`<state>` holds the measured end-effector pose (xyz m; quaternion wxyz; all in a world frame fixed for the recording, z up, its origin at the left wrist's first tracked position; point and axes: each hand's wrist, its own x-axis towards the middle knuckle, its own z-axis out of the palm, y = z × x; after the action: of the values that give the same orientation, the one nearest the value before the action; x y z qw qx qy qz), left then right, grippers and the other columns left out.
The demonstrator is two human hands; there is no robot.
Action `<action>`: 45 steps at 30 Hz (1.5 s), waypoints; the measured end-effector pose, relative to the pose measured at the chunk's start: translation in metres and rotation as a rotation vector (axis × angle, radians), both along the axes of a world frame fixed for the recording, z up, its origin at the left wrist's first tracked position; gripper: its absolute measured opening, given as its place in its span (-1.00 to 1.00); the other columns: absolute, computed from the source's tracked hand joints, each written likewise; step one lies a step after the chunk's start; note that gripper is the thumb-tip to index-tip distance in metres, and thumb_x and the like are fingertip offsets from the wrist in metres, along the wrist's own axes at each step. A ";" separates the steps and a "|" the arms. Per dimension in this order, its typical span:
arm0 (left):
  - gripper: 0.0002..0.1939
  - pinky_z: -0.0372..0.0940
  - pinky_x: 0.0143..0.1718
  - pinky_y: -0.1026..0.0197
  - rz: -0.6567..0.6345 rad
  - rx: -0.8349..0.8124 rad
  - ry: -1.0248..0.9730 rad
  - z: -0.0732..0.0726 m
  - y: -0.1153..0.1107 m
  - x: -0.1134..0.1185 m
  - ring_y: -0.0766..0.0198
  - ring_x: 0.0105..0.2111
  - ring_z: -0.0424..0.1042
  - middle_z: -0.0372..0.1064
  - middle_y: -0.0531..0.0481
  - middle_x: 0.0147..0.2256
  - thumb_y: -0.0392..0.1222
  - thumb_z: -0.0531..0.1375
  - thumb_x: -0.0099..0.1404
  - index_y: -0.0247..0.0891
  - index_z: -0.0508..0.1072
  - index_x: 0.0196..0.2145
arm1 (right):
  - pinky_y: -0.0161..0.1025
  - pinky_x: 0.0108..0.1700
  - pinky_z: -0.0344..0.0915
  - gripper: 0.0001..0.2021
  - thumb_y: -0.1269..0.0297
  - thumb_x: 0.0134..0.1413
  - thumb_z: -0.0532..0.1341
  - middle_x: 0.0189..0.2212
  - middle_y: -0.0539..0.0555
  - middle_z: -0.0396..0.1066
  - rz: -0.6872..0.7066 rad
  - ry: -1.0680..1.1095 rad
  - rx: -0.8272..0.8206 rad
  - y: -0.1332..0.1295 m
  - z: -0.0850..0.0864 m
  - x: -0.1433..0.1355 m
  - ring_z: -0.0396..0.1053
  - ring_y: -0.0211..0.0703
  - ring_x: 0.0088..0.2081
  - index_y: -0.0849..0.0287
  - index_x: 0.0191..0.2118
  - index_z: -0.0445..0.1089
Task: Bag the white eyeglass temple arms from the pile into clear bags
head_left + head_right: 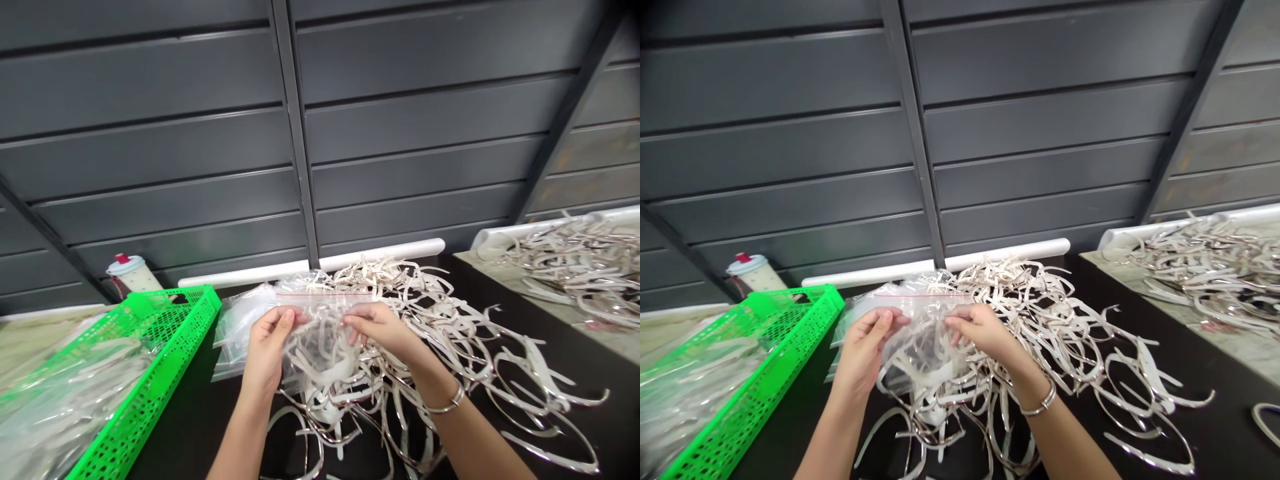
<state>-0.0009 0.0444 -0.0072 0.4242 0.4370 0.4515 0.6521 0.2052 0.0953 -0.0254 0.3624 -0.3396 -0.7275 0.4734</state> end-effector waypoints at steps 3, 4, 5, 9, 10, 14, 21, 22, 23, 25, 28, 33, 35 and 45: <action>-0.78 0.31 -0.13 0.20 -0.015 0.069 0.046 -0.005 0.003 -0.002 0.19 -0.28 0.47 0.54 -0.07 -0.37 -0.08 0.31 0.10 -0.31 0.55 -0.39 | -0.17 -0.24 0.39 -0.78 0.31 0.07 0.12 -0.33 0.13 0.54 -0.182 0.035 0.215 0.000 0.001 0.000 0.48 -0.09 -0.28 0.19 -0.39 0.52; -0.78 0.29 -0.09 0.18 -0.036 0.080 0.050 -0.006 0.004 -0.002 0.18 -0.25 0.47 0.54 -0.08 -0.34 -0.08 0.31 0.11 -0.31 0.56 -0.37 | -0.13 -0.15 0.37 -0.77 0.35 0.06 0.11 -0.26 0.12 0.54 -0.201 0.038 0.291 0.001 0.002 0.002 0.47 -0.07 -0.21 0.17 -0.34 0.53; -0.76 0.28 -0.07 0.17 -0.063 0.068 0.054 -0.007 0.006 -0.003 0.17 -0.24 0.47 0.55 -0.09 -0.32 -0.07 0.31 0.10 -0.31 0.56 -0.36 | -0.10 -0.09 0.35 -0.76 0.36 0.07 0.10 -0.21 0.11 0.53 -0.201 0.034 0.352 0.001 0.003 0.005 0.45 -0.06 -0.17 0.15 -0.29 0.54; -0.66 0.33 -0.17 0.17 -0.172 -0.119 0.084 -0.009 0.012 -0.005 0.15 -0.32 0.50 0.55 -0.15 -0.39 0.04 0.35 0.02 -0.35 0.54 -0.44 | -0.17 -0.27 0.37 -0.78 0.29 0.08 0.15 -0.44 0.06 0.52 -0.082 -0.188 0.289 0.009 0.002 0.020 0.44 -0.13 -0.38 0.15 -0.45 0.53; -0.63 0.35 -0.23 0.17 -0.184 -0.154 0.086 -0.010 0.013 -0.005 0.15 -0.37 0.50 0.54 -0.15 -0.44 0.07 0.34 0.00 -0.35 0.52 -0.46 | -0.23 -0.38 0.34 -0.76 0.28 0.07 0.17 -0.56 0.02 0.46 -0.034 -0.257 0.220 0.012 0.000 0.024 0.40 -0.18 -0.49 0.16 -0.53 0.50; -0.59 0.40 -0.39 0.14 -0.185 -0.200 0.068 -0.014 0.016 -0.002 0.20 -0.56 0.46 0.46 -0.02 -0.60 0.13 0.34 -0.04 -0.31 0.44 -0.55 | -0.40 -0.64 0.05 -0.77 0.28 0.05 0.19 -0.75 -0.08 0.26 0.073 -0.309 0.013 0.019 -0.004 0.036 0.12 -0.38 -0.72 0.22 -0.55 0.48; -0.61 0.35 -0.47 0.23 -0.018 -0.135 0.079 -0.017 0.016 -0.001 0.20 -0.58 0.47 0.46 0.02 -0.63 0.15 0.28 0.02 -0.27 0.40 -0.52 | -0.43 -0.65 0.07 -0.87 0.28 -0.08 0.25 -0.63 0.00 0.43 0.133 -0.199 -0.213 0.024 -0.004 0.046 0.18 -0.40 -0.70 0.26 -0.46 0.41; -0.61 0.35 -0.46 0.24 0.002 -0.119 0.081 -0.016 0.016 -0.002 0.21 -0.56 0.48 0.47 0.02 -0.61 0.15 0.26 0.06 -0.26 0.39 -0.51 | -0.41 -0.63 0.11 -0.85 0.25 -0.07 0.26 -0.63 0.00 0.43 0.139 -0.189 -0.211 0.025 -0.005 0.047 0.21 -0.38 -0.68 0.26 -0.45 0.40; -0.62 0.35 -0.44 0.25 0.011 -0.106 0.084 -0.015 0.015 -0.002 0.22 -0.55 0.48 0.48 0.02 -0.59 0.15 0.24 0.08 -0.26 0.38 -0.50 | -0.39 -0.61 0.15 -0.82 0.21 -0.04 0.26 -0.61 0.00 0.42 0.113 -0.165 -0.183 0.025 -0.005 0.048 0.23 -0.36 -0.65 0.25 -0.45 0.39; -0.64 0.34 -0.42 0.26 -0.005 -0.090 0.098 -0.012 0.012 0.000 0.23 -0.53 0.49 0.49 0.02 -0.57 0.13 0.23 0.11 -0.26 0.39 -0.47 | -0.34 -0.54 0.21 -0.76 0.12 0.04 0.22 -0.58 0.00 0.41 -0.082 -0.075 -0.049 0.024 -0.003 0.047 0.27 -0.30 -0.59 0.23 -0.42 0.39; -0.72 0.33 -0.38 0.27 -0.074 -0.079 0.142 -0.007 0.005 0.008 0.24 -0.50 0.48 0.49 0.01 -0.56 0.02 0.25 0.12 -0.28 0.43 -0.45 | -0.24 -0.41 0.28 -0.71 0.06 0.15 0.15 -0.47 0.06 0.42 -0.459 0.066 0.252 0.012 0.002 0.036 0.35 -0.18 -0.43 0.19 -0.36 0.43; -0.76 0.30 -0.38 0.28 -0.185 -0.029 0.437 -0.002 -0.010 0.019 0.26 -0.48 0.45 0.49 0.00 -0.52 -0.07 0.15 0.25 -0.28 0.44 -0.46 | -0.08 -0.19 0.29 -0.80 0.21 0.19 0.14 -0.39 0.07 0.50 -0.271 -0.102 0.474 -0.023 0.014 0.003 0.42 -0.08 -0.33 0.13 -0.32 0.48; -0.72 0.27 -0.41 0.29 -0.190 0.013 0.591 0.000 -0.014 0.021 0.26 -0.49 0.44 0.49 0.00 -0.51 -0.07 0.11 0.29 -0.27 0.46 -0.47 | 0.01 -0.05 0.19 -0.82 0.28 0.21 0.13 -0.40 0.04 0.51 -0.238 -0.209 0.555 -0.036 0.019 -0.005 0.41 -0.10 -0.34 0.12 -0.34 0.48; -0.80 0.23 -0.44 0.30 -0.143 0.116 0.748 0.001 -0.024 0.029 0.31 -0.52 0.43 0.50 0.05 -0.49 -0.16 0.08 0.31 -0.24 0.41 -0.42 | -0.20 -0.24 0.14 -0.72 0.27 0.27 0.08 -0.55 -0.04 0.41 -0.164 -0.285 0.569 -0.049 0.024 -0.006 0.31 -0.23 -0.47 0.14 -0.46 0.39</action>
<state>0.0285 0.0206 -0.0064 0.2490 0.6984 0.5058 0.4409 0.1992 0.0461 -0.0010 0.3742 -0.3448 -0.8443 0.1680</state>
